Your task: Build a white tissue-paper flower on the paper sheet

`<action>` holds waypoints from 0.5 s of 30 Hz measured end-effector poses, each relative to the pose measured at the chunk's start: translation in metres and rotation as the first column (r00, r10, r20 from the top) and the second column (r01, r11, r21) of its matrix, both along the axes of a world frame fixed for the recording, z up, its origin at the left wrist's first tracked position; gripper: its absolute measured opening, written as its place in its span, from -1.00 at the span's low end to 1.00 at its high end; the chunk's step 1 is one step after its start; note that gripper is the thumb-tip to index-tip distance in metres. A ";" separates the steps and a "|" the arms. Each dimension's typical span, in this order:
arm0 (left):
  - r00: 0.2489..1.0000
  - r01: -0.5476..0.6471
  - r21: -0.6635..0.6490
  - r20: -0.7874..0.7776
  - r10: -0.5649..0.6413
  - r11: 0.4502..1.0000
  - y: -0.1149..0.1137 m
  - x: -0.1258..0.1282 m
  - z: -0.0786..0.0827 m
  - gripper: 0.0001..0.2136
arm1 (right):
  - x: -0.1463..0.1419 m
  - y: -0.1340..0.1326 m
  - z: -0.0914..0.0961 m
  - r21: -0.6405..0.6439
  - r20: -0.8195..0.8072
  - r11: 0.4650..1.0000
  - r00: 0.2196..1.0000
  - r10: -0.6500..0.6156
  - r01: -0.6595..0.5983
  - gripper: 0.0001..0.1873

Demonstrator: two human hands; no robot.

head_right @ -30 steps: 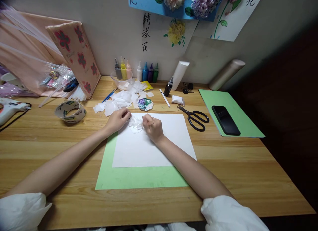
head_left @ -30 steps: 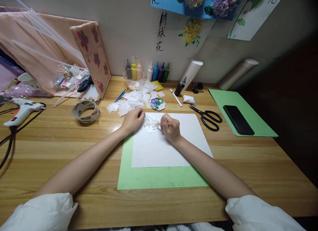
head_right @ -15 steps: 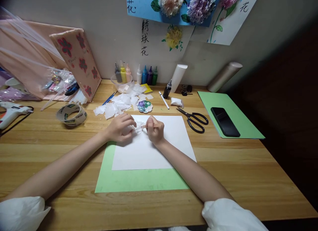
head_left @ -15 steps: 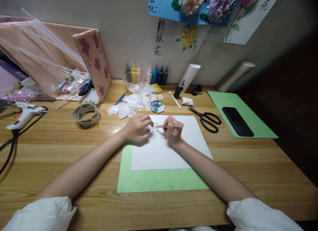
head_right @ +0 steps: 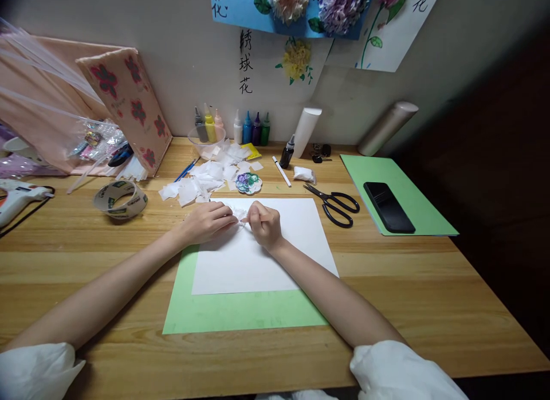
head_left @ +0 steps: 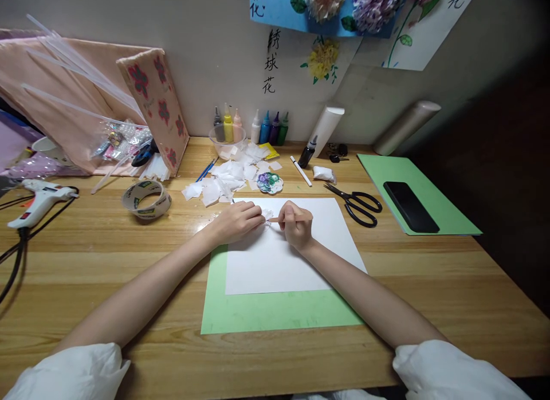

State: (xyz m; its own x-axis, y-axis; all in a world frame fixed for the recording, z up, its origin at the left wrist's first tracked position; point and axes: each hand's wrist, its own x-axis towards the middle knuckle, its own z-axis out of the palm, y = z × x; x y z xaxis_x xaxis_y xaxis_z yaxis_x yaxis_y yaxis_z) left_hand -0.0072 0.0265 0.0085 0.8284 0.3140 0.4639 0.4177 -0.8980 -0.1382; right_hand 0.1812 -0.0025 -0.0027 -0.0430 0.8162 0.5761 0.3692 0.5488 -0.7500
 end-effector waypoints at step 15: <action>0.999 -0.008 -0.009 0.040 0.008 1.000 0.001 -0.002 0.000 -0.85 | 0.000 0.000 0.000 0.348 0.307 0.922 0.950 0.058 -0.169 -0.69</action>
State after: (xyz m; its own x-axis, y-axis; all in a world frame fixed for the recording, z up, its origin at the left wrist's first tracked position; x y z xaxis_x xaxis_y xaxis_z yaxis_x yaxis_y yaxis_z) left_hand -0.0088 0.0273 0.0083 0.8069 0.3246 0.4935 0.4298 -0.8957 -0.1136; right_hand 0.1809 -0.0024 -0.0023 -0.3299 0.5302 0.7810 0.4555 0.8141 -0.3603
